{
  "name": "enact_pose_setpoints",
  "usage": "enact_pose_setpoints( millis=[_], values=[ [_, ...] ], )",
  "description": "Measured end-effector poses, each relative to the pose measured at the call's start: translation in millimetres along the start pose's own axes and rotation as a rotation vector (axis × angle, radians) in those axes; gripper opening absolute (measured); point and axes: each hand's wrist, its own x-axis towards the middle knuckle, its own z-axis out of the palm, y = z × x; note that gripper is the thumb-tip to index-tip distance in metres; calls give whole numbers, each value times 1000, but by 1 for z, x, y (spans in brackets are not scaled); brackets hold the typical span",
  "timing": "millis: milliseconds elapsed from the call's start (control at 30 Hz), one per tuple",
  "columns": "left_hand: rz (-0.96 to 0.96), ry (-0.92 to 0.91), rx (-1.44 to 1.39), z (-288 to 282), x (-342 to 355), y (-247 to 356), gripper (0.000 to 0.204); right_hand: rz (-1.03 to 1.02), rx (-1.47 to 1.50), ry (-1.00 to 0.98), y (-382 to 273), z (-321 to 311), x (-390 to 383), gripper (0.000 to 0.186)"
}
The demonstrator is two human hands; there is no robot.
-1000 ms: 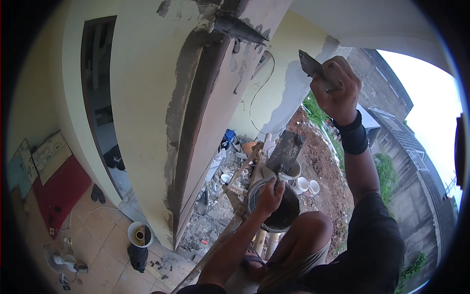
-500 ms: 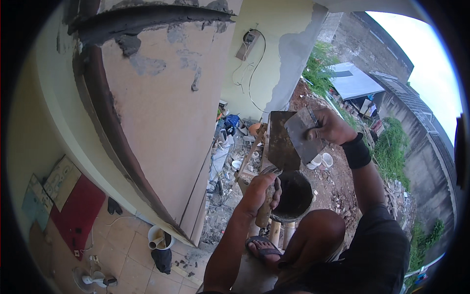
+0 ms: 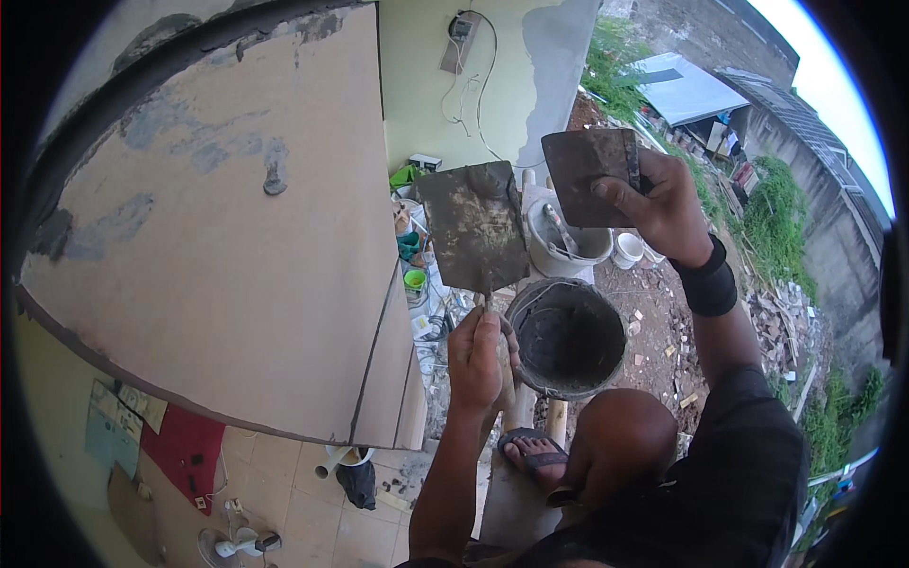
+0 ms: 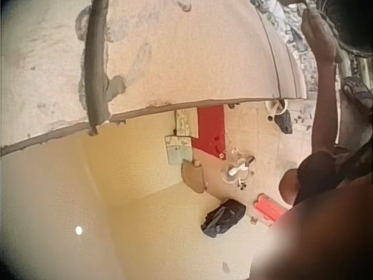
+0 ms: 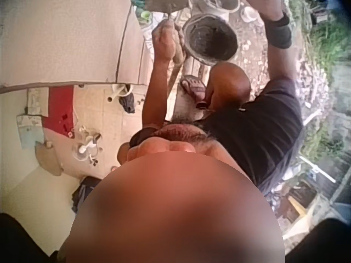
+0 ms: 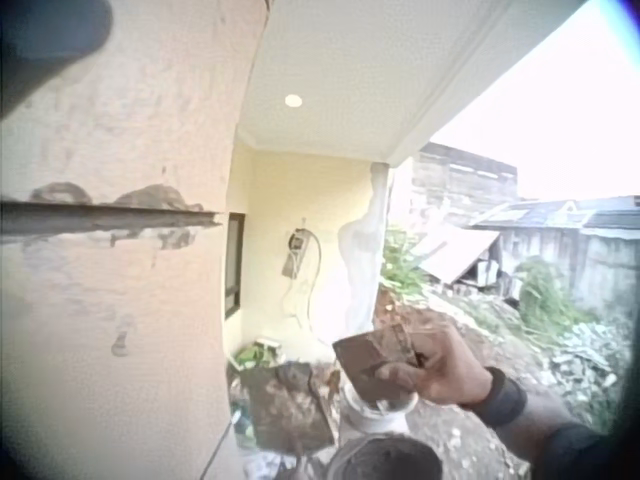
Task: The person applies mortar from a bucket onto the side of a tiled column, then smooths it with a trowel and a putty knife.
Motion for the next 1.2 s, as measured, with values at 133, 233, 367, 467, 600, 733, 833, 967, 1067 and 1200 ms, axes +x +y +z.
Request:
enact_pose_setpoints(
  millis=[133, 233, 367, 467, 600, 733, 833, 967, 1067, 1200],
  values=[
    [55, 135, 85, 12, -1, -5, 30, -13, 136, -3, -14, 12, -5, 19],
    [88, 213, 220, 15, -3, -11, 29, 130, 218, -89, -16, 23, -5, 21],
    [245, 212, 376, 11, -7, -24, 29, -119, 57, 38, -16, 46, 4, 24],
    [315, 269, 521, 0, -3, -34, 29, -357, -247, 246, -22, 46, 19, 24],
    [250, 310, 542, -2, 3, -47, 31, -706, -396, 472, -32, 34, 92, 21],
    [215, 305, 536, 5, 4, -54, 28, -974, -562, 570, -53, 32, 164, 16],
    [178, 283, 505, 7, 3, -57, 28, -940, -335, 408, -71, 41, 189, 11],
    [262, 277, 616, 5, -1, -61, 32, -1071, -397, 457, -81, 50, 204, 6],
    [244, 272, 604, 5, -3, -61, 32, -1124, -411, 445, -83, 51, 217, 7],
    [260, 280, 616, 8, -2, -57, 32, -1162, -380, 535, -83, 59, 232, 14]
  ],
)
